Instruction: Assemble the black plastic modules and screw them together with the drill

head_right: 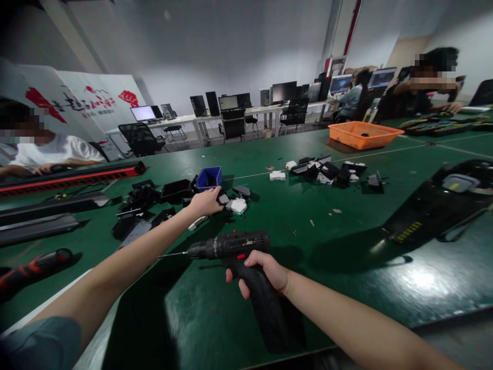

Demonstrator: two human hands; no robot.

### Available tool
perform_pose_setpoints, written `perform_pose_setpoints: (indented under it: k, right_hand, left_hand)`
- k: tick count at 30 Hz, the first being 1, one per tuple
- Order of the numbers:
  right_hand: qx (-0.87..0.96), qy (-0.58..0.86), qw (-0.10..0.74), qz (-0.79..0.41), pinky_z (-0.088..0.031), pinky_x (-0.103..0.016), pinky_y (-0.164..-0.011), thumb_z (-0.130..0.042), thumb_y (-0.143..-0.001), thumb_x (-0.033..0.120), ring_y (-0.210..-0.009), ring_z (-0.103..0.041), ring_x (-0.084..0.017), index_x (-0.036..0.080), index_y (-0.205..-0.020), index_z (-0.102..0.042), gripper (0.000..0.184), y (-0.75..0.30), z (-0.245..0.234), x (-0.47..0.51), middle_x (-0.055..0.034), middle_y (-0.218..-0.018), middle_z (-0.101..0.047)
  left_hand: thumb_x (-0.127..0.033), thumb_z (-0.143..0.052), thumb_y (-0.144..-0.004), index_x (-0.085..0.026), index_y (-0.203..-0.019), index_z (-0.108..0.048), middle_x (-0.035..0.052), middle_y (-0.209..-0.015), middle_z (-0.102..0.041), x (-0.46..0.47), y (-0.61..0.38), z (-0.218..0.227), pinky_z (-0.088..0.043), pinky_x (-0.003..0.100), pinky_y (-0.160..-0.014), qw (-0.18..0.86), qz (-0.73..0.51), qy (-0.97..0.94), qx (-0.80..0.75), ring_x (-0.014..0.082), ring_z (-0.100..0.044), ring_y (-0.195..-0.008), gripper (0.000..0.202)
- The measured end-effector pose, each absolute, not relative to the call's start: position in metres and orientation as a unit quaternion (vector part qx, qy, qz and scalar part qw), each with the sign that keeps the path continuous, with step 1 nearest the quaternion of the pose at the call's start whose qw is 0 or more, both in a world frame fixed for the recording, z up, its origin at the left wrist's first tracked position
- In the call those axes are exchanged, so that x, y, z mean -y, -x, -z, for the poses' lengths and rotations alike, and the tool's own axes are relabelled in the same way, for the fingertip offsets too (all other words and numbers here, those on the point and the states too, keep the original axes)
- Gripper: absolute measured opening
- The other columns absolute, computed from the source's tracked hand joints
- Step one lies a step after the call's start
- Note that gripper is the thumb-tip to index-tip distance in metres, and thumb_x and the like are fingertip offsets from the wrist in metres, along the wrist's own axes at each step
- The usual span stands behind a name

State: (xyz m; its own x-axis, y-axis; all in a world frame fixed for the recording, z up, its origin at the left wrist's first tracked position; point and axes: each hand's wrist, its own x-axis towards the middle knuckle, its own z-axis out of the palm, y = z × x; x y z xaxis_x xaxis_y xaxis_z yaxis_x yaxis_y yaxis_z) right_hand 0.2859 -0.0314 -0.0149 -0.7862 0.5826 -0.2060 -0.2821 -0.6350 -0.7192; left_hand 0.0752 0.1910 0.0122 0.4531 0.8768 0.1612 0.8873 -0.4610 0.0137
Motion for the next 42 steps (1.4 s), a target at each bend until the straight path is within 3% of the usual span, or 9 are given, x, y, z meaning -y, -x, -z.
perform_pose_setpoints:
  k: [7,13,17,20,24,27,35,39,42]
  right_hand:
    - [0.360,0.224,0.251,-0.870,-0.028,-0.022,-0.037,-0.039,-0.073,0.042,-0.038,-0.047,-0.013,0.005,-0.094,-0.063,0.049,-0.285,0.014,0.032,-0.0054,-0.051,-0.061]
    - [0.414,0.246,0.332,-0.811,-0.032,-0.023,-0.040,-0.043,-0.075,0.040,-0.044,-0.049,-0.014,0.008,-0.097,-0.063,0.044,-0.297,0.002,0.032,-0.0063,-0.062,-0.063]
    - [0.511,0.394,0.387,-0.658,-0.039,-0.026,-0.046,-0.050,-0.082,0.043,-0.047,-0.050,-0.015,0.011,-0.101,-0.063,0.039,-0.310,-0.021,0.035,-0.0041,-0.060,-0.061]
    - [0.579,0.556,0.417,-0.426,-0.046,-0.031,-0.056,-0.058,-0.084,0.044,-0.058,-0.056,-0.018,0.015,-0.111,-0.061,0.041,-0.316,-0.040,0.037,-0.0067,-0.074,-0.065]
    - [0.685,0.658,0.285,-0.129,-0.047,-0.039,-0.074,-0.064,-0.079,0.034,-0.091,-0.064,-0.031,0.023,-0.143,-0.036,0.071,-0.320,-0.053,0.032,-0.0126,-0.112,-0.066]
    - [0.717,0.687,0.116,-0.031,-0.045,-0.039,-0.070,-0.059,-0.081,0.033,-0.090,-0.066,-0.035,0.026,-0.148,-0.029,0.074,-0.322,-0.051,0.019,-0.0144,-0.114,-0.066]
    - [0.738,0.674,-0.002,-0.017,-0.044,-0.037,-0.070,-0.058,-0.082,0.041,-0.095,-0.065,-0.034,0.026,-0.147,-0.030,0.072,-0.331,-0.042,-0.029,-0.0152,-0.118,-0.063]
    - [0.768,0.628,-0.019,-0.122,-0.046,-0.034,-0.078,-0.063,-0.077,0.033,-0.103,-0.063,-0.030,0.024,-0.151,-0.022,0.084,-0.334,-0.055,-0.045,-0.0128,-0.121,-0.063]
    - [0.764,0.629,-0.060,-0.133,-0.046,-0.034,-0.079,-0.058,-0.080,0.028,-0.100,-0.064,-0.028,0.023,-0.150,-0.026,0.077,-0.325,-0.064,-0.046,-0.0128,-0.118,-0.065]
  left_hand:
    - [-0.041,-0.065,-0.079,-0.021,-0.137,-0.040,0.0168,-0.140,-0.044,-0.159,-0.056,-0.017,-0.046,0.044,-0.094,0.047,0.166,0.864,0.472,0.0352,-0.044,-0.128,0.066]
    - [-0.019,-0.054,-0.083,-0.023,-0.111,-0.059,0.0096,-0.106,-0.062,-0.077,0.005,-0.002,-0.049,0.041,-0.089,0.068,0.257,0.878,0.398,0.0265,-0.056,-0.103,0.028]
    - [-0.016,-0.049,-0.085,-0.021,-0.096,-0.061,0.0070,-0.089,-0.063,-0.027,0.039,0.009,-0.049,0.034,-0.076,-0.017,0.204,0.917,0.343,0.0208,-0.057,-0.087,0.017]
    - [-0.017,-0.046,-0.088,-0.021,-0.095,-0.061,0.0048,-0.081,-0.062,-0.013,0.046,0.010,-0.045,0.029,-0.068,-0.066,0.166,0.929,0.322,0.0180,-0.057,-0.079,0.018]
    - [-0.018,-0.044,-0.088,-0.022,-0.096,-0.061,0.0038,-0.082,-0.063,-0.014,0.045,0.006,-0.042,0.028,-0.065,-0.094,0.153,0.932,0.316,0.0171,-0.058,-0.077,0.019]
    - [-0.018,-0.046,-0.087,-0.022,-0.098,-0.060,0.0036,-0.084,-0.064,-0.016,0.046,0.006,-0.042,0.027,-0.066,-0.106,0.159,0.928,0.319,0.0170,-0.060,-0.077,0.019]
    - [-0.019,-0.050,-0.083,-0.023,-0.095,-0.060,0.0022,-0.084,-0.065,-0.014,0.051,0.006,-0.040,0.026,-0.065,-0.118,0.166,0.926,0.319,0.0170,-0.060,-0.076,0.016]
    - [-0.021,-0.052,-0.083,-0.022,-0.095,-0.059,0.0017,-0.082,-0.064,-0.016,0.052,0.008,-0.039,0.026,-0.063,-0.118,0.161,0.926,0.321,0.0167,-0.059,-0.074,0.014]
    - [-0.022,-0.053,-0.082,-0.022,-0.095,-0.059,0.0011,-0.079,-0.063,-0.017,0.053,0.010,-0.038,0.026,-0.062,-0.113,0.165,0.926,0.322,0.0164,-0.058,-0.072,0.014]
